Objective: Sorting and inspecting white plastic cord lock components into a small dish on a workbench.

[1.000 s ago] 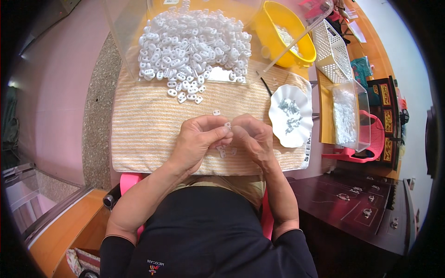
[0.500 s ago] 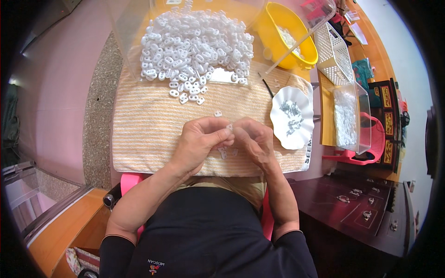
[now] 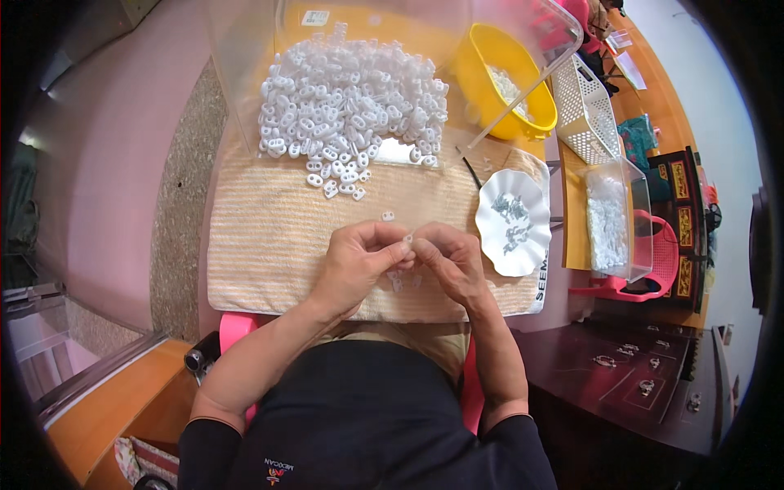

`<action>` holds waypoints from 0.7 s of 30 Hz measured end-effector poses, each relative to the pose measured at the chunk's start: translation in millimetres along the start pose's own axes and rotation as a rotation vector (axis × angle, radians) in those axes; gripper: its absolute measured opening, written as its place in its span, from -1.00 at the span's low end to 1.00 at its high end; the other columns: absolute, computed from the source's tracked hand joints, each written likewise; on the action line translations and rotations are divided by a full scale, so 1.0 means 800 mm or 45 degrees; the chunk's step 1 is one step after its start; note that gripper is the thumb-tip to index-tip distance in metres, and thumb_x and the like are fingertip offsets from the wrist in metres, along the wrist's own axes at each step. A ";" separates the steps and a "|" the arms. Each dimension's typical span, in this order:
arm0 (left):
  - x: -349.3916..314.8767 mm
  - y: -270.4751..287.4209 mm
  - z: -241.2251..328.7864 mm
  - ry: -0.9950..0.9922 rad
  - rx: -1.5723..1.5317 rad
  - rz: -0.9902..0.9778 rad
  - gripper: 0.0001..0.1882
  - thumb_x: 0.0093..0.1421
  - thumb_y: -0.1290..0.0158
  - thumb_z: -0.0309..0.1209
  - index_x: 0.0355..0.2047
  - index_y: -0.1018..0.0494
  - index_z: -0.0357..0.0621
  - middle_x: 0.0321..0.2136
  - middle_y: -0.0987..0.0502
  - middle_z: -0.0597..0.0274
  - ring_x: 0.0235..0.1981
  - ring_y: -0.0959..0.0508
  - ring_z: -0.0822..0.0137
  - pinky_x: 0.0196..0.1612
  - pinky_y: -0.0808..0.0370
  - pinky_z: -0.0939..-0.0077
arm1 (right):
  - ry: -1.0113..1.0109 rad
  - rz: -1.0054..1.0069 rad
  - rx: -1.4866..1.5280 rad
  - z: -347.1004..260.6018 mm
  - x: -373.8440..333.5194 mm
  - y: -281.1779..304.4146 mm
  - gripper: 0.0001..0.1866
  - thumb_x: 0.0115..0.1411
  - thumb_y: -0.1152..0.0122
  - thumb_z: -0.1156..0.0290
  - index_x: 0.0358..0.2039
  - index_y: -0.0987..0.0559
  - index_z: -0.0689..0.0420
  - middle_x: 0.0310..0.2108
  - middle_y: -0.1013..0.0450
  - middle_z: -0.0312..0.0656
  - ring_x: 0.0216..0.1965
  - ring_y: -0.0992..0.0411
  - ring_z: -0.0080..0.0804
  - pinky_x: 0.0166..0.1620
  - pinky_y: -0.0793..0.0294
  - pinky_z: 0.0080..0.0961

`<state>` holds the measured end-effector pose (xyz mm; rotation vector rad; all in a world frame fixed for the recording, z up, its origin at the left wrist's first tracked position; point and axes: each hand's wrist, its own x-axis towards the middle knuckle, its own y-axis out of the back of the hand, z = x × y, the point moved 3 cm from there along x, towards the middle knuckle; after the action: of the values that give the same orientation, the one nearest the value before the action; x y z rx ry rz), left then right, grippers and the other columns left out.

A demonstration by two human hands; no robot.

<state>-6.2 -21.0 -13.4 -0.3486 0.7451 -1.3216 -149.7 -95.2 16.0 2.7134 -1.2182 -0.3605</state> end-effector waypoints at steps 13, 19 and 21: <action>0.004 0.008 0.006 0.028 -0.199 0.056 -0.85 0.20 -0.09 -0.58 -0.20 -0.47 -0.30 -0.36 -0.58 0.15 -0.34 -0.61 0.39 -0.20 -0.60 0.54 | 0.068 0.067 -0.039 -0.018 0.022 0.010 -0.82 0.29 -0.08 0.50 -0.18 -0.55 0.32 -0.45 -0.48 -0.26 -0.44 -0.42 -0.60 -0.34 -0.43 -0.66; 0.002 0.006 0.010 0.039 -0.298 0.107 -0.85 0.19 -0.09 -0.61 -0.21 -0.47 -0.29 -0.35 -0.58 0.15 -0.33 -0.61 0.37 -0.19 -0.61 0.51 | 0.213 0.327 -0.659 -0.014 0.073 0.026 -0.70 0.13 -0.21 0.52 -0.09 -0.54 0.20 -0.48 -0.47 -0.25 -0.51 -0.41 -0.54 -0.41 -0.39 -0.54; 0.003 0.005 0.011 0.040 -0.302 0.108 -0.85 0.18 -0.09 -0.61 -0.22 -0.47 -0.29 -0.35 -0.57 0.15 -0.33 -0.61 0.36 -0.19 -0.61 0.51 | 0.252 0.439 -1.090 -0.014 0.082 0.029 -0.68 0.14 -0.20 0.40 -0.07 -0.52 0.16 -0.39 -0.51 -0.07 -0.39 -0.51 -0.16 -0.30 -0.47 -0.29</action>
<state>3.0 -23.5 -10.4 -0.4813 0.9368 -1.1632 -120.8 -159.6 21.3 1.7416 -1.1017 -0.4259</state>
